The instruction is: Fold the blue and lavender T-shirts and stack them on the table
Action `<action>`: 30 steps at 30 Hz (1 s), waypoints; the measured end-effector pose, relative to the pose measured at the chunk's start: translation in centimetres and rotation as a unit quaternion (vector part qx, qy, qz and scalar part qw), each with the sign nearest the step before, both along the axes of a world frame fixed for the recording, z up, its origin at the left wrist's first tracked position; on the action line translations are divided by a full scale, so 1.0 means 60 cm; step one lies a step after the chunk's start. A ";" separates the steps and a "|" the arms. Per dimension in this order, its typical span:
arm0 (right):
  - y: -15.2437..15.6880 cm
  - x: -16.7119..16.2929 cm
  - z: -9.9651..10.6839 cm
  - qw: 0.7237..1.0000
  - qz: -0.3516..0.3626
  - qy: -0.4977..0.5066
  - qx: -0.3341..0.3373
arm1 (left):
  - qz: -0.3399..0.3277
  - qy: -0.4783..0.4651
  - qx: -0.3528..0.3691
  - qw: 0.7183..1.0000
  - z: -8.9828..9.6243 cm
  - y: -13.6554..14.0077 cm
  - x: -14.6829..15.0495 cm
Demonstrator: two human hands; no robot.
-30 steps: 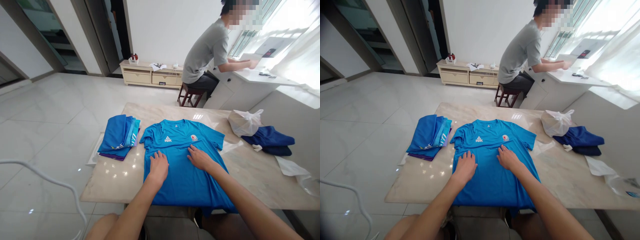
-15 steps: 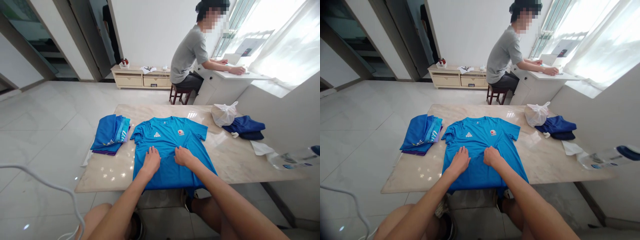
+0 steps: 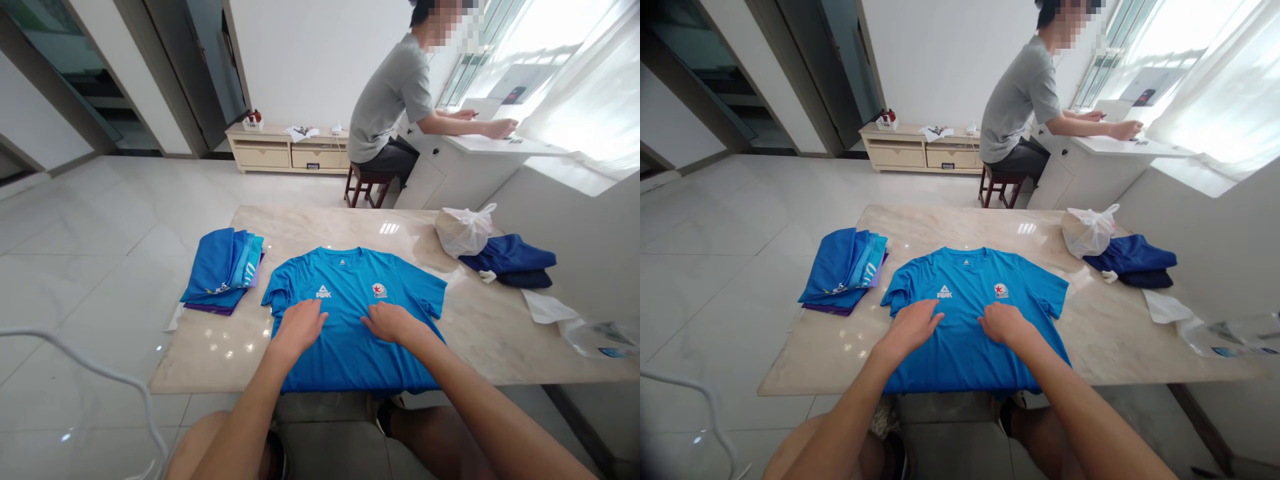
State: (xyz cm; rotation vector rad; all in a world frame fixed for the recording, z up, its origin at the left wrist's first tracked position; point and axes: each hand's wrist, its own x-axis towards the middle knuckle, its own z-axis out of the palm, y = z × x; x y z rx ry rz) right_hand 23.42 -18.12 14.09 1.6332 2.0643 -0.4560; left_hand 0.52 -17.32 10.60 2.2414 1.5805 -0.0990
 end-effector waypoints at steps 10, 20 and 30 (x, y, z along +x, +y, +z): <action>-0.067 -0.124 0.052 0.997 0.051 0.059 0.006 | 0.188 0.071 0.082 0.976 -0.066 -0.009 -0.103; -0.047 -0.125 0.050 0.996 0.030 0.060 -0.063 | 0.194 0.113 0.030 0.974 -0.059 0.022 -0.085; -0.030 -0.120 0.041 0.994 0.023 0.083 -0.067 | 0.199 0.021 0.084 0.976 -0.078 0.046 -0.109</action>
